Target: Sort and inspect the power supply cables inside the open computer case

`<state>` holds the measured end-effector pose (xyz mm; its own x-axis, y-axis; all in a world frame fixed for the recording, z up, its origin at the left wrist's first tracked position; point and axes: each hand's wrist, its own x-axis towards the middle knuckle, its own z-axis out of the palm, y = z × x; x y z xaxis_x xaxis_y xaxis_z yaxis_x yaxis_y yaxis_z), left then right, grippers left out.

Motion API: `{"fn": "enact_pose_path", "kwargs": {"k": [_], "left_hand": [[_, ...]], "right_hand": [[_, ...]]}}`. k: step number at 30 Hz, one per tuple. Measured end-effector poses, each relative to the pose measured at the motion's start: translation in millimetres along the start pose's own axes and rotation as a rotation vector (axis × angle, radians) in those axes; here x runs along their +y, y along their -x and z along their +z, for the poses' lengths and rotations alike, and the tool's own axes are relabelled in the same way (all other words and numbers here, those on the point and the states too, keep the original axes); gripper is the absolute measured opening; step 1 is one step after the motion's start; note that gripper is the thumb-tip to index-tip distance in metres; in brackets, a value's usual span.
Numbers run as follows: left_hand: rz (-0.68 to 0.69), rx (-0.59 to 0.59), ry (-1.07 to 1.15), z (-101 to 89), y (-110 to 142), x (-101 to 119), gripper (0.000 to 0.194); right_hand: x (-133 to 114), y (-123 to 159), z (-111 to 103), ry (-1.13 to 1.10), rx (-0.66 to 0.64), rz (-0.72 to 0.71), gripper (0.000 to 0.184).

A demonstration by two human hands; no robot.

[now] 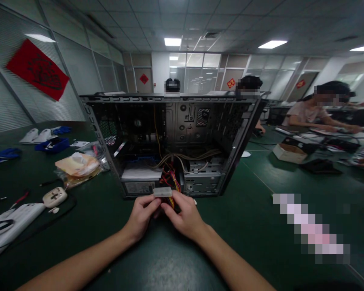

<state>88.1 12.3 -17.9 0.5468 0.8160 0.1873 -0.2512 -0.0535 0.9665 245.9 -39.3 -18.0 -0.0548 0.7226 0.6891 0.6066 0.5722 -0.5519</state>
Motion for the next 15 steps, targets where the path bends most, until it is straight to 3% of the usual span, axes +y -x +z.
{"fn": "enact_pose_path", "kwargs": {"k": [3,5,8,15], "left_hand": [[-0.222,-0.073,0.295,-0.3,-4.3,-0.2,0.041],[-0.297,-0.087,0.412,-2.3,-6.5,-1.6,0.041],[-0.323,-0.073,0.470,-5.8,-7.3,-5.4,0.038],[-0.291,-0.165,0.449,-9.8,-3.8,-11.3,0.046]], "right_hand": [[1.5,0.5,2.3,0.049,0.003,-0.045,0.012],[3.1,0.8,3.4,0.072,-0.017,-0.117,0.011],[4.2,0.4,3.1,0.104,-0.037,-0.197,0.010],[-4.1,-1.7,2.3,0.194,-0.106,-0.247,0.012]]}}
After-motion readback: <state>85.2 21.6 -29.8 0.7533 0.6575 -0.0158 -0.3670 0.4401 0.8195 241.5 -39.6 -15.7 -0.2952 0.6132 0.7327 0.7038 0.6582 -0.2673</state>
